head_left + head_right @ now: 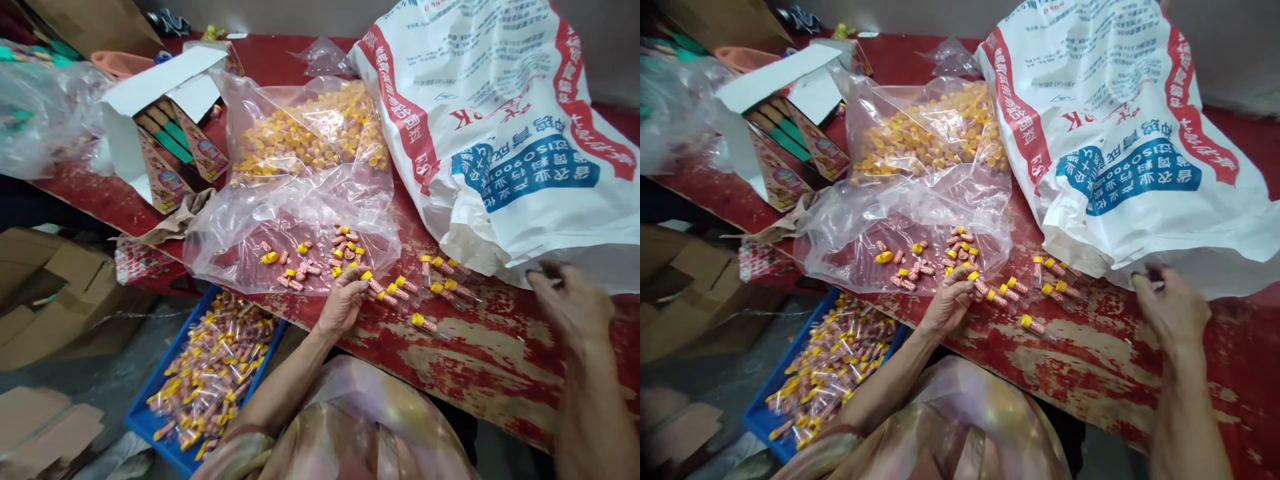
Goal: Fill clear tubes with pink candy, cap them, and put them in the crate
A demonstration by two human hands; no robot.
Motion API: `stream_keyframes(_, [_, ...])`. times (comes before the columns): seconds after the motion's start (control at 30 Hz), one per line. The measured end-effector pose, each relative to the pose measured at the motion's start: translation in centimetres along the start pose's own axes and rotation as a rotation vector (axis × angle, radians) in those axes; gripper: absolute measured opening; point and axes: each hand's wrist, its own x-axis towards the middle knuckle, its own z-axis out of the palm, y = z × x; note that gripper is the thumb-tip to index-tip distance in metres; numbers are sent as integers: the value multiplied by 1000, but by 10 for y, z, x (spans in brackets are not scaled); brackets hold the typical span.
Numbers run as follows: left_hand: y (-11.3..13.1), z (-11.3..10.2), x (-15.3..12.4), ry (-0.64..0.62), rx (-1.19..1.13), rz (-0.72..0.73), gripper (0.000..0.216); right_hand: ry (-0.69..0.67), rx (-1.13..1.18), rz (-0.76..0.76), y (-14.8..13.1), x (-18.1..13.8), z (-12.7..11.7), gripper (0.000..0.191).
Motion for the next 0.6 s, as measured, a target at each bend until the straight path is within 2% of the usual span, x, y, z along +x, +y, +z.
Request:
stream_keyframes(0.07, [-7, 6, 1, -9, -4, -21, 30, -106, 249, -34, -11, -33, 2, 39])
stream_keyframes(0.13, [-18, 15, -1, -6, 9, -44, 31, -236, 513, -204, -32, -70, 8, 34])
stream_keyframes(0.23, [-35, 26, -8, -4, 56, -58, 34, -271, 557, -394, -69, -105, 24, 30])
stream_keyframes(0.33, [-46, 29, -17, -16, 152, 10, 29, -202, 584, -479, -90, -111, 37, 27])
stream_keyframes(0.47, [-51, 22, -25, -3, 331, 163, 25, -156, 556, -587, -96, -110, 42, 27])
stream_keyframes(0.6, [-53, 19, -30, 2, 387, 186, 26, -110, 470, -613, -104, -118, 45, 27])
